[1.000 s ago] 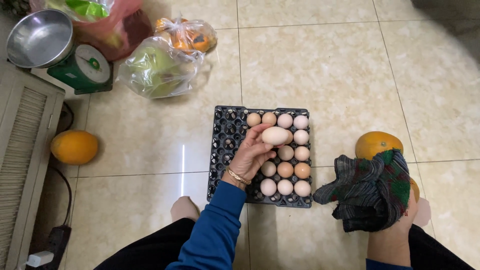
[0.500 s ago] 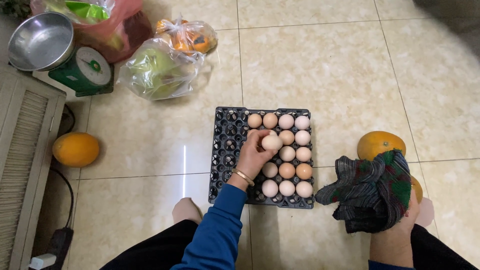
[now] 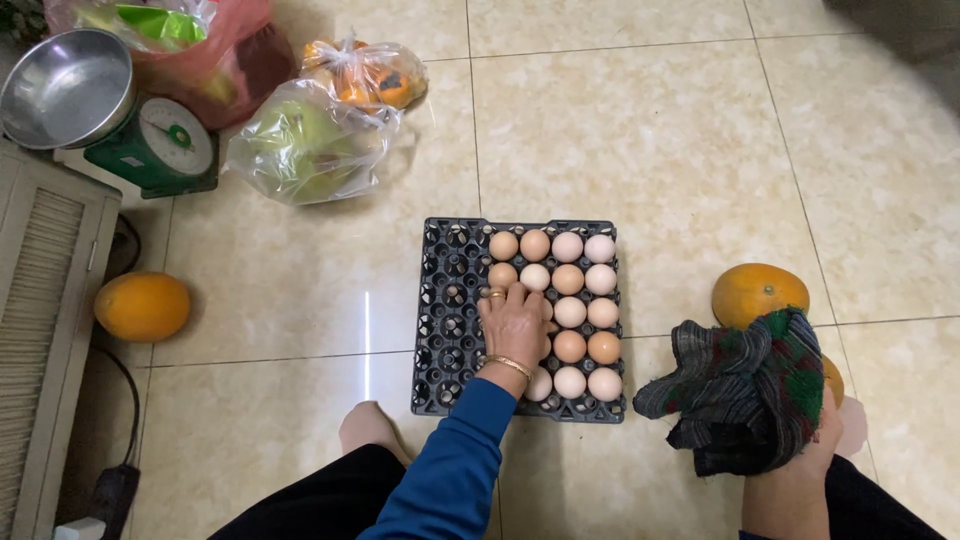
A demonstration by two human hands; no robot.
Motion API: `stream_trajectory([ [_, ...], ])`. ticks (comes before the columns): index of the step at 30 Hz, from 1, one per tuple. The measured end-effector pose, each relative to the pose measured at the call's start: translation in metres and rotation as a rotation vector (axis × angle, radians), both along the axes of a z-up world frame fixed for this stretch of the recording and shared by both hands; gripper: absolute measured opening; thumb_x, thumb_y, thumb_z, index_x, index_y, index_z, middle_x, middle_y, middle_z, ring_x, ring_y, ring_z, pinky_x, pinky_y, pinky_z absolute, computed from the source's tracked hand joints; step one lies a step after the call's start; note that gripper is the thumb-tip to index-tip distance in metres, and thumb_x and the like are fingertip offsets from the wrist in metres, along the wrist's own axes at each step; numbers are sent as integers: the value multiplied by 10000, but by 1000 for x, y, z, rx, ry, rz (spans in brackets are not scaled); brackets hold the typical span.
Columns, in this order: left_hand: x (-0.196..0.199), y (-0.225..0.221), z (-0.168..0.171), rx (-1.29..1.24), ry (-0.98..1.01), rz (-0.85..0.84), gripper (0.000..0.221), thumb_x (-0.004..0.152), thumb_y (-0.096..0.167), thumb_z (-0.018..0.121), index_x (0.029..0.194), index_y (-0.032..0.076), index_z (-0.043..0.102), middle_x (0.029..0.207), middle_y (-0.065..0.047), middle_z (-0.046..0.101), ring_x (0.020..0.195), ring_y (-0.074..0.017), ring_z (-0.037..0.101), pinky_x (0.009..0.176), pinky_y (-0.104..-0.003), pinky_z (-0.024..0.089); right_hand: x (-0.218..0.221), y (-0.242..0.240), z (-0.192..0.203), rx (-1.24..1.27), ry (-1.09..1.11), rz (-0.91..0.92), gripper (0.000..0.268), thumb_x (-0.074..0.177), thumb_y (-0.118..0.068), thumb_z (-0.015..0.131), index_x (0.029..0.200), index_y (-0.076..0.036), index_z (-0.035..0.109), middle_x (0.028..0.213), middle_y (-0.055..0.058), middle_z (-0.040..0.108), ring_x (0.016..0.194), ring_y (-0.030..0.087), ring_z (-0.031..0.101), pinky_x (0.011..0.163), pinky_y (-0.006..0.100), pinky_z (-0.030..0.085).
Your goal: Cleaning eggs by wiping each one individually with a cloth and organizing them in a tray.
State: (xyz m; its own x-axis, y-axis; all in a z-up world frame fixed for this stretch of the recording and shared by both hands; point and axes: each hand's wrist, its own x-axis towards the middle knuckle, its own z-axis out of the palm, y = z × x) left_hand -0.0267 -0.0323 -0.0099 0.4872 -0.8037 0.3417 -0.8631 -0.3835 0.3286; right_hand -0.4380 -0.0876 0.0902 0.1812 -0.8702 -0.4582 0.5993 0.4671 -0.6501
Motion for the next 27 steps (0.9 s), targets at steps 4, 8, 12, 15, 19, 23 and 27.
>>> stream_trajectory([
  [4,11,-2,20,1,89,39,493,588,451,894,1002,246,722,1002,14,570,1006,-300,563,838,-447,399,7,0,-9,13,5,11,365,951,-280,640,1267,-117,721,1258,145,736,1137,278,727,1028,426,571],
  [8,56,-6,11,-10,245,273,256,752,364,814,987,292,743,922,43,634,943,-288,615,802,-454,454,6,-5,-16,25,9,17,363,950,-283,643,1266,-123,723,1253,143,738,1130,275,730,1020,425,574],
  [12,63,-39,-6,-70,183,107,178,754,354,791,928,374,759,851,71,684,873,-271,659,769,-425,503,1,-8,-15,33,22,14,361,949,-286,645,1264,-128,725,1249,141,739,1124,273,732,1012,425,577],
  [15,15,-66,1,0,68,42,197,696,389,795,845,278,730,895,8,648,927,-309,617,823,-463,432,1,-5,-16,37,31,10,359,948,-288,647,1262,-132,726,1246,140,741,1119,272,734,1006,424,579],
  [19,13,-81,4,204,112,11,419,662,461,851,960,198,720,1091,-39,626,1099,-321,560,963,-495,383,-5,-7,-11,34,49,-3,357,947,-290,650,1260,-137,728,1241,138,742,1112,270,737,998,424,582],
  [23,23,-84,16,425,172,-54,513,688,509,859,1064,188,723,1213,-36,577,1191,-317,501,1025,-491,331,-1,-2,-11,48,52,-6,355,946,-293,653,1259,-142,729,1237,136,744,1106,268,740,990,423,585],
  [27,22,-83,27,489,185,-91,575,723,537,852,1150,187,688,1233,-51,551,1211,-333,482,1039,-507,307,5,1,-13,47,51,-14,353,945,-296,656,1257,-148,731,1233,134,746,1099,266,742,982,422,588],
])
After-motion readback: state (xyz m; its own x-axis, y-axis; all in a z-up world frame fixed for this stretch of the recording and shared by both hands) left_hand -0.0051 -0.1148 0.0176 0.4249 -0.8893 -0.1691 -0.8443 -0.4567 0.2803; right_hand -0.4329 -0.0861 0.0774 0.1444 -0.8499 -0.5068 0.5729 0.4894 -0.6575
